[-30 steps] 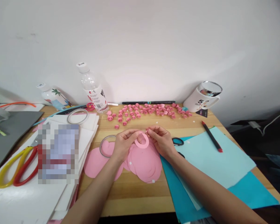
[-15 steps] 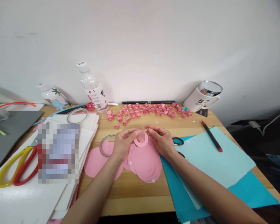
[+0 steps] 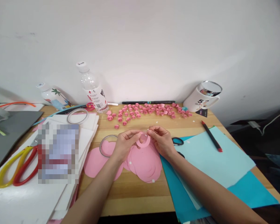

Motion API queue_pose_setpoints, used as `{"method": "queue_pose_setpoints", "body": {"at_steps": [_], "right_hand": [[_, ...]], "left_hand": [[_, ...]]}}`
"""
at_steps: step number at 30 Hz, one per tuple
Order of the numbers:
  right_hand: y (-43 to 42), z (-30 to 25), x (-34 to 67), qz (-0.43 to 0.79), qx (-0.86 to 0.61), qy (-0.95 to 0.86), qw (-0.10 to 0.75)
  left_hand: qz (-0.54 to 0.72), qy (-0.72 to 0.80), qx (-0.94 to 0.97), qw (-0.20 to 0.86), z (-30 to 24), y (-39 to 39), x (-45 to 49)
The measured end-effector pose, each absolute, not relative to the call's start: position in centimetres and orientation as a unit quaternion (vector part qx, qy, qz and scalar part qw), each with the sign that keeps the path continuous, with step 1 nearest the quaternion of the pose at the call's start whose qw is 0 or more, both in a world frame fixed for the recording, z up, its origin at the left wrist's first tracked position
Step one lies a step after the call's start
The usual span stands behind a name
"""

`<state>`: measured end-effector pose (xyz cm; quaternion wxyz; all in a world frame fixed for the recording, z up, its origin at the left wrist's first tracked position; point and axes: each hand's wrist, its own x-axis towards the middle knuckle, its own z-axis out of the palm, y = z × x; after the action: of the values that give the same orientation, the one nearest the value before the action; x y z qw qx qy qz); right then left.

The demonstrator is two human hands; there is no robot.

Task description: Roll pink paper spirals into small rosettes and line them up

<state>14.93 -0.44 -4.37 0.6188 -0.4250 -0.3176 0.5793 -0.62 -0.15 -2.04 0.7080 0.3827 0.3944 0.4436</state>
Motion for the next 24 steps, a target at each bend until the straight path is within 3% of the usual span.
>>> {"method": "queue_pose_setpoints", "body": {"at_steps": [24], "right_hand": [[-0.53, -4.05, 14.77, 0.585, -0.448, -0.32, 0.595]], "left_hand": [[0.403, 0.388, 0.434, 0.706, -1.54, -0.19, -0.58]]}}
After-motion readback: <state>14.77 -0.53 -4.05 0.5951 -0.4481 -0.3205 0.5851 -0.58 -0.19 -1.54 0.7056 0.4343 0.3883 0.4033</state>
